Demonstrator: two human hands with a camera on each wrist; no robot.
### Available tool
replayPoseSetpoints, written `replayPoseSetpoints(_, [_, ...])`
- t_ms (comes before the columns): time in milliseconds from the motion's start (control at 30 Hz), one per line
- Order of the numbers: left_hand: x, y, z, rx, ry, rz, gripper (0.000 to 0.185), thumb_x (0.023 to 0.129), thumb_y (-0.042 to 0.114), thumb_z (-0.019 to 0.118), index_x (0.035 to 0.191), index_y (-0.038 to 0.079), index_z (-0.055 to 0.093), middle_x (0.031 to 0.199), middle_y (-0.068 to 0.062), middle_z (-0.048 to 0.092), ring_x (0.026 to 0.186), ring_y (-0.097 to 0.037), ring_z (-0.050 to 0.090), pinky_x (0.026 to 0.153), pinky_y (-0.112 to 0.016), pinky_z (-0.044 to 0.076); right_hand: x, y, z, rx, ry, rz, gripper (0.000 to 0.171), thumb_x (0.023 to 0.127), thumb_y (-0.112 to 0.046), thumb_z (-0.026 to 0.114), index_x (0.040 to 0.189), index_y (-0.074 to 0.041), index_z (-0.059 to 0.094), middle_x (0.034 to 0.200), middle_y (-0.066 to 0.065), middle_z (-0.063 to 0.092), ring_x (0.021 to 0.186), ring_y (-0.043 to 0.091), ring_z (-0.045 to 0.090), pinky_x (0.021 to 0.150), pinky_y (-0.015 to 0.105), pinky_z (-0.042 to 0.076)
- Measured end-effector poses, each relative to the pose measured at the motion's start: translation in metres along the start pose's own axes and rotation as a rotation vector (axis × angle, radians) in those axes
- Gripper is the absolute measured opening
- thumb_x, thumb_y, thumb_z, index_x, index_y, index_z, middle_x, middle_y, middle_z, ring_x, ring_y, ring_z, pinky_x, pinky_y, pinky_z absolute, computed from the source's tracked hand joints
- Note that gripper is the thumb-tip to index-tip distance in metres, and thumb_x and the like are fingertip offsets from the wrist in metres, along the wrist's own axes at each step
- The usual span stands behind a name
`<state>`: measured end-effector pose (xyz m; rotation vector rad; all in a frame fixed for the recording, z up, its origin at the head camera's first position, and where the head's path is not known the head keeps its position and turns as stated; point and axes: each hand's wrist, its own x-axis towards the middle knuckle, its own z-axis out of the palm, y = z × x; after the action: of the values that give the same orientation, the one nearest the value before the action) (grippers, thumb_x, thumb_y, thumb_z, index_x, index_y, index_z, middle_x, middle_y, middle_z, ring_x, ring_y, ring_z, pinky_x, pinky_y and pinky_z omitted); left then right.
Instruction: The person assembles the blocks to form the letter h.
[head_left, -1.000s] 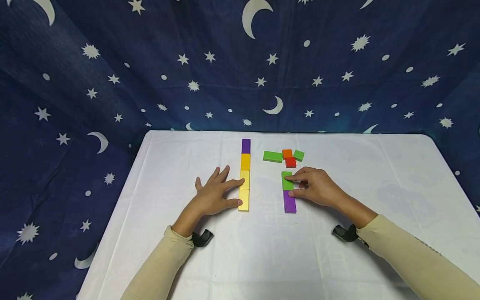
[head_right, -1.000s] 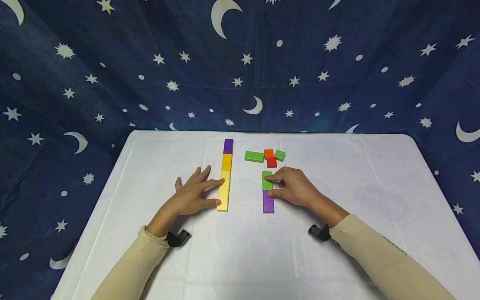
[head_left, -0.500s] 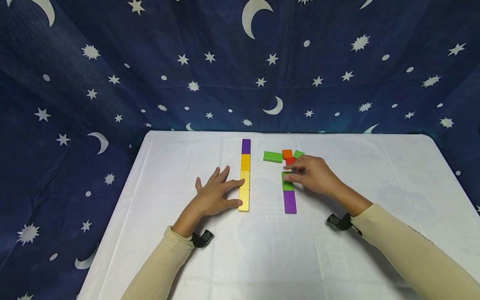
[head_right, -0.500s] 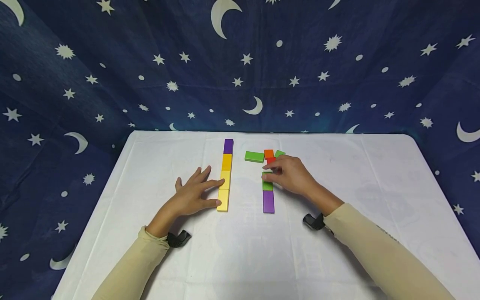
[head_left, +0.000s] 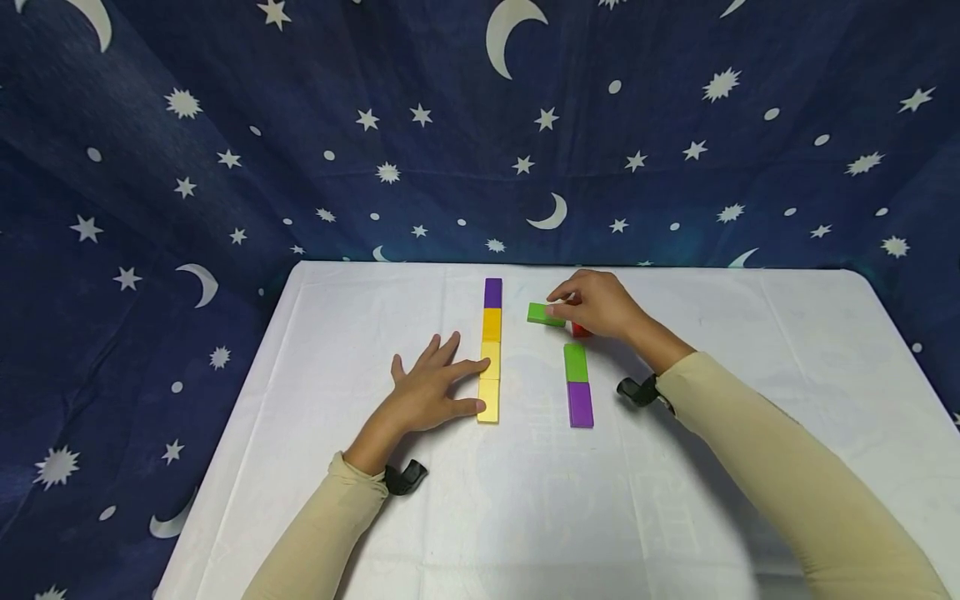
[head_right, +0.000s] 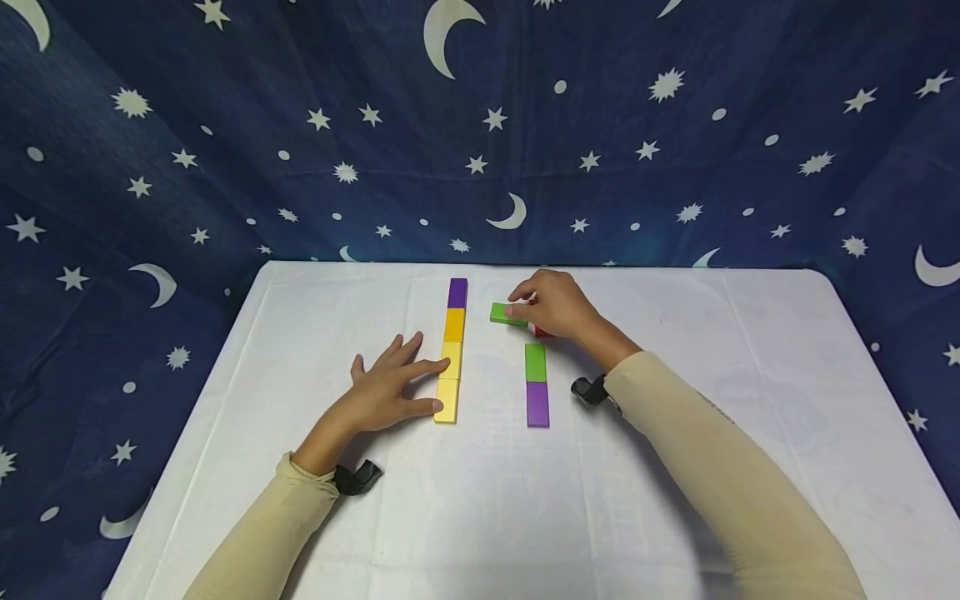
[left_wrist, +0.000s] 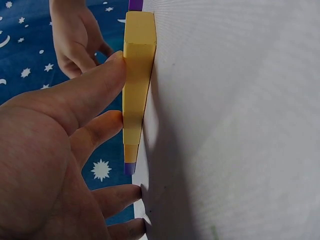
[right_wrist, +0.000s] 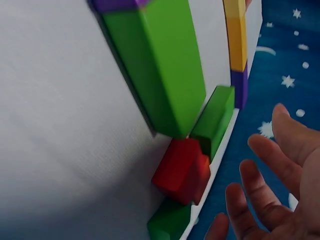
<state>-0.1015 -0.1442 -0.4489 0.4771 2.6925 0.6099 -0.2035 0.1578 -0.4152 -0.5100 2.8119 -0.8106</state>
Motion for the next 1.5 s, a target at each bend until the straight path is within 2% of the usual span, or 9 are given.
replayPoseSetpoints(200, [0.0,0.0,-0.001,0.0,0.002,0.006,0.064,0.087,0.057,0.073,0.146,0.042,0.055,0.172,-0.007,0.017,0.16,-0.038,0.008,0.108,-0.085,-0.005,0.016,0.009,0.003,0.009,-0.089,0.059,0.033,0.092,-0.036,0.077,0.117,-0.015,0.079,0.119,0.01,0.071,0.109,0.028,0.059,0.098,0.048,0.048])
replayPoseSetpoints(400, [0.0,0.001,-0.001,0.0,-0.002,0.0,0.064,0.086,0.056,0.074,0.146,0.042,0.055,0.172,-0.007,0.017,0.16,-0.038,0.007,0.109,-0.085,-0.005,0.024,0.015,0.005,0.017,-0.129,0.092,0.032,0.092,-0.034,0.077,0.116,-0.014,0.079,0.121,0.011,0.071,0.11,0.027,0.059,0.099,0.046,0.048])
replayPoseSetpoints(600, [-0.001,0.002,-0.001,0.006,0.001,0.0,0.064,0.086,0.056,0.074,0.146,0.042,0.055,0.172,-0.007,0.018,0.16,-0.039,0.008,0.108,-0.086,-0.004,0.027,0.015,0.008,-0.016,-0.129,0.065,0.03,0.089,-0.031,0.08,0.113,-0.013,0.08,0.116,0.01,0.074,0.11,0.027,0.062,0.101,0.046,0.047])
replayPoseSetpoints(733, [-0.001,0.002,-0.001,0.01,0.003,0.006,0.064,0.087,0.056,0.074,0.146,0.041,0.055,0.172,-0.008,0.018,0.16,-0.039,0.009,0.107,-0.086,-0.003,0.027,0.013,0.008,-0.015,-0.125,0.072,0.022,0.086,-0.03,0.082,0.104,-0.016,0.082,0.102,0.004,0.078,0.101,0.025,0.062,0.095,0.045,0.047])
replayPoseSetpoints(867, [-0.001,0.001,-0.002,0.008,-0.002,0.005,0.065,0.087,0.057,0.073,0.147,0.042,0.054,0.172,-0.007,0.017,0.16,-0.038,0.008,0.108,-0.085,-0.004,0.026,0.01,0.008,-0.017,-0.11,0.072,0.018,0.083,-0.029,0.085,0.096,-0.017,0.08,0.089,0.001,0.076,0.092,0.023,0.06,0.085,0.041,0.045])
replayPoseSetpoints(1200, [-0.001,0.001,-0.001,0.007,-0.004,0.002,0.065,0.087,0.057,0.073,0.147,0.043,0.053,0.172,-0.007,0.017,0.16,-0.038,0.008,0.108,-0.085,-0.004,0.029,0.001,0.009,0.0,-0.097,0.097,0.024,0.083,-0.03,0.087,0.104,-0.021,0.08,0.09,-0.001,0.072,0.101,0.025,0.059,0.09,0.053,0.035])
replayPoseSetpoints(1400, [-0.001,0.0,0.0,0.012,-0.003,0.002,0.064,0.087,0.058,0.073,0.147,0.043,0.054,0.172,-0.007,0.017,0.16,-0.038,0.008,0.109,-0.085,-0.004,0.035,-0.007,0.013,0.045,-0.114,0.079,0.024,0.085,-0.028,0.084,0.108,-0.021,0.081,0.085,-0.001,0.073,0.094,0.023,0.058,0.085,0.042,0.043])
replayPoseSetpoints(1500, [0.0,-0.001,0.0,0.014,-0.005,0.004,0.064,0.088,0.059,0.072,0.147,0.043,0.053,0.172,-0.007,0.016,0.16,-0.038,0.008,0.108,-0.086,-0.004,0.038,-0.01,0.014,0.071,-0.13,0.06,0.026,0.087,-0.027,0.083,0.112,-0.019,0.081,0.091,0.0,0.076,0.093,0.021,0.059,0.084,0.037,0.045])
